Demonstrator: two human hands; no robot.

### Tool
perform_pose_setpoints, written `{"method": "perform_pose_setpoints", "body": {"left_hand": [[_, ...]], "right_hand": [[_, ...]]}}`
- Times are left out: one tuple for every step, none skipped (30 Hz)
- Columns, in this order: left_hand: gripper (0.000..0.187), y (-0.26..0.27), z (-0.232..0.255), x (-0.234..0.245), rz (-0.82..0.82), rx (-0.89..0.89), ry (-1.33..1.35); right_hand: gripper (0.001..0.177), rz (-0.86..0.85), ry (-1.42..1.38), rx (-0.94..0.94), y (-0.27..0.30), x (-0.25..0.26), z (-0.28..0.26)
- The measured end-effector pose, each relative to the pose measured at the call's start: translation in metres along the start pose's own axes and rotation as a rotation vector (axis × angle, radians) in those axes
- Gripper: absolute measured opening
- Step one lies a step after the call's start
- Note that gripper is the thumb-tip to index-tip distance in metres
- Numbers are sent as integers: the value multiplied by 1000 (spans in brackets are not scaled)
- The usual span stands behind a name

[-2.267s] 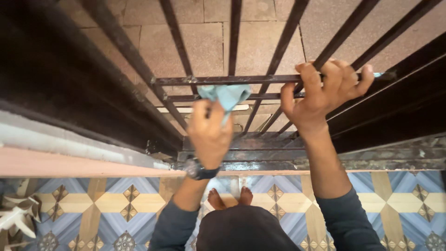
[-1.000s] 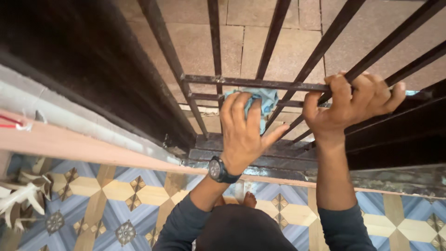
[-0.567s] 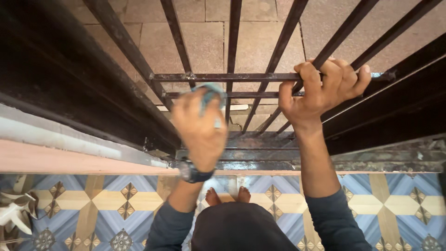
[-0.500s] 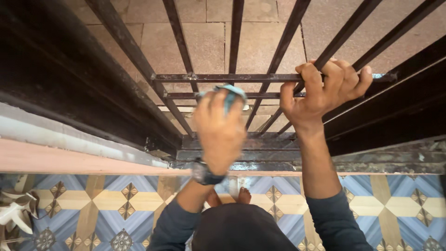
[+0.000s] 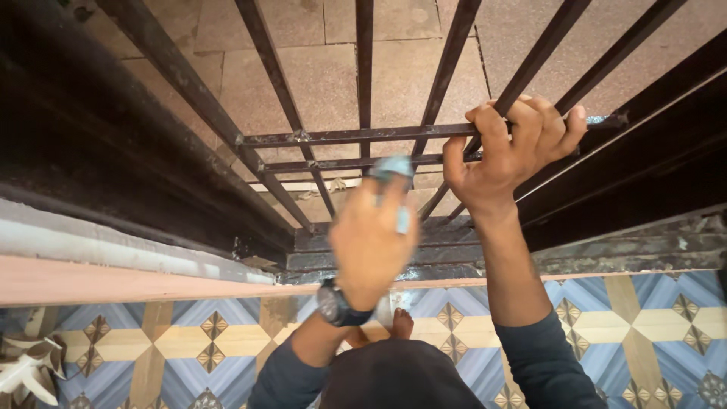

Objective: The person wipes the metal bars and the bottom frame of a security gate with a blue cloth.

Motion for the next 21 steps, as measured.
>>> {"method": "perform_pose_setpoints", "body": {"left_hand": [[36, 1, 7, -9, -3, 0, 2], [38, 2, 14, -18, -22, -83, 72], [40, 2, 17, -23, -37, -162, 143], [40, 2, 16, -25, -34, -159, 144], [40, 0, 14, -27, -18, -123, 135], [40, -2, 14, -28, -3, -87, 127], [40, -2, 11, -25, -3, -87, 128], [39, -1, 6, -17, 44, -65, 89], [38, -2, 0, -10, 89, -46, 52], [38, -3, -6, -1, 85, -51, 54], [39, -3, -13, 10, 78, -28, 33], [40, -4, -15, 15, 71, -5, 11], [40, -6, -15, 14, 66, -7, 11], [41, -8, -14, 12, 20, -30, 24], [43, -9, -14, 10, -25, -50, 35], [43, -9, -9, 3, -28, -49, 33], [44, -11, -2, -7, -84, -49, 80], [45, -12, 4, -14, -139, -49, 128], [45, -11, 6, -14, -141, -44, 121], [42, -9, 8, -13, -97, -57, 101], [39, -8, 10, -11, -50, -75, 87]], "right_hand": [[12, -2, 2, 0, 0, 1, 0], [12, -5, 1, 6, 0, 1, 1], [13, -7, -3, 17, 0, 1, 1], [13, -8, -5, 21, 1, 3, 2], [14, -19, -7, 27, 1, 4, 2], [15, -29, -9, 32, 1, 4, 4], [15, -29, -8, 32, 1, 3, 5], [16, -31, -2, 45, 2, 2, 5], [16, -32, 9, 54, 2, 2, 7], [16, -32, 14, 51, 2, 0, 9], [17, -14, 16, 64, 2, 0, 9], [18, 3, 17, 76, 2, -1, 9], [18, 1, 20, 72, 1, -3, 9], [20, 23, 6, 78, 0, -5, 9], [23, 44, -12, 85, 0, -5, 8], [23, 41, -13, 82, 2, -3, 9], [29, 27, -16, 102, 2, -1, 11], [34, 13, -18, 123, 2, 0, 13], [34, 10, -25, 119, 5, 4, 17], [40, -35, -107, 127, 7, 6, 24], [46, -76, -182, 139, 9, 9, 34]]}}
Point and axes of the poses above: each hand's wrist, its own y-axis away from the middle knuckle, its own x-axis out of the back of the hand, z = x × y, the point moved 1 cm from there along -y, towards the middle knuckle, and after that the axes turned 13 degrees about y, right-handed, at the moved point
